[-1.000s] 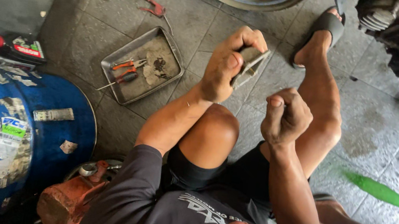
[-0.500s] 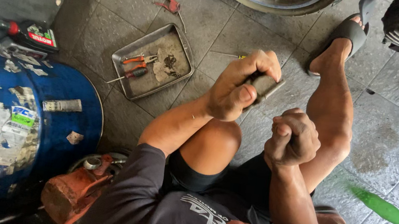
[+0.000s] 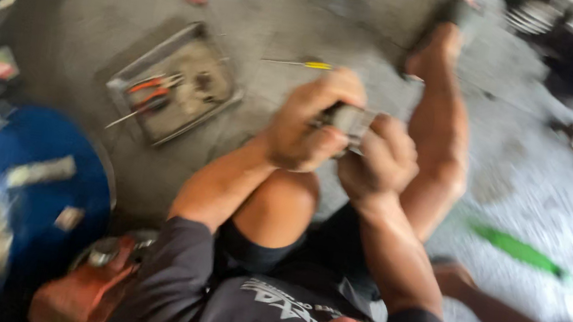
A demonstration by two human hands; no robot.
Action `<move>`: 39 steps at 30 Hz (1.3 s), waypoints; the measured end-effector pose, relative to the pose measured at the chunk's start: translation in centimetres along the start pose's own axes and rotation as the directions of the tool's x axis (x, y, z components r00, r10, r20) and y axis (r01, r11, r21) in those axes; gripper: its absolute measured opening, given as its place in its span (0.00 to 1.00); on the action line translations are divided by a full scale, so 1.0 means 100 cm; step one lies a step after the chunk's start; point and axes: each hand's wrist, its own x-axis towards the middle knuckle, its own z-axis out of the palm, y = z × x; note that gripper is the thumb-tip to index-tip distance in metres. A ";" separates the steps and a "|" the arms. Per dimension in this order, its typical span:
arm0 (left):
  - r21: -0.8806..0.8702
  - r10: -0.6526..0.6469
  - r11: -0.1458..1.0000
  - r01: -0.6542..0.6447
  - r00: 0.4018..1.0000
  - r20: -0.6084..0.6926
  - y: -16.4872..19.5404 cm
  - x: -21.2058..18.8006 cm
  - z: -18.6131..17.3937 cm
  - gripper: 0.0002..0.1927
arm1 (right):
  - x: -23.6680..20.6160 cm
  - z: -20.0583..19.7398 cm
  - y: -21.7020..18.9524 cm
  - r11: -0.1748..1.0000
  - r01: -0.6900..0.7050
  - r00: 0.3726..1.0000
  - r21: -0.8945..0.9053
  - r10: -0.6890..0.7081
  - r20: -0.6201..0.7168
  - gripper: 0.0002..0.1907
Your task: The person sits on the floor and disassembles a motorcycle carburetor using a screwdriver and compressed air. They remove screws, separate the body, clean internal passages, and reassemble the unit with small components.
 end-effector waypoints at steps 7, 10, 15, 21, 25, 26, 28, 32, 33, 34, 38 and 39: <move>-0.126 -0.174 0.982 0.141 0.937 -0.304 -0.019 -0.018 -0.014 0.25 | -0.028 0.014 0.001 0.948 -0.253 0.965 0.191 0.261 -0.014 0.06; -0.727 -0.510 0.668 0.159 0.809 -0.292 -0.027 -0.010 -0.019 0.25 | -0.053 0.018 0.018 0.610 -0.631 0.720 0.479 0.690 0.070 0.03; -0.907 -0.599 0.378 0.188 0.796 -0.084 -0.030 0.009 0.009 0.26 | -0.077 0.015 0.051 0.412 -0.749 0.609 0.519 0.737 0.295 0.23; -0.946 -0.443 0.284 0.155 0.896 0.014 -0.037 0.025 0.067 0.29 | -0.055 -0.033 0.059 0.201 -0.807 0.535 0.555 0.647 0.543 0.18; -0.982 -0.515 0.167 0.088 0.857 -0.011 -0.046 0.027 0.061 0.29 | -0.045 -0.067 0.068 0.408 -0.840 0.534 0.358 0.738 0.412 0.13; -0.977 -0.521 0.196 0.080 0.853 -0.035 -0.047 0.025 0.056 0.30 | -0.046 -0.072 0.071 0.367 -0.876 0.461 0.312 0.827 0.322 0.11; -0.971 -0.529 0.236 0.031 0.842 -0.102 -0.051 0.019 0.041 0.31 | -0.050 -0.078 0.077 0.337 -0.881 0.401 0.332 0.904 0.146 0.13; -0.961 -0.588 0.274 -0.045 0.783 -0.205 -0.058 -0.001 0.010 0.32 | -0.051 -0.075 0.084 0.509 -0.731 0.582 0.454 0.813 0.026 0.10; -0.951 -0.594 0.305 -0.050 0.770 -0.231 -0.060 -0.007 0.003 0.31 | -0.051 -0.073 0.084 0.500 -0.712 0.597 0.493 0.801 0.050 0.05; -0.941 -0.602 0.333 -0.051 0.757 -0.254 -0.061 -0.012 -0.003 0.31 | -0.051 -0.072 0.085 0.487 -0.694 0.608 0.530 0.791 0.070 0.01; -0.925 -0.638 0.374 -0.067 0.705 -0.310 -0.063 -0.037 -0.030 0.31 | -0.070 -0.086 0.090 0.513 -0.696 0.608 0.502 0.793 0.032 0.05; -0.924 -0.636 0.374 -0.076 0.704 -0.315 -0.063 -0.044 -0.038 0.31 | -0.080 -0.096 0.093 0.514 -0.678 0.600 0.525 0.800 -0.008 0.05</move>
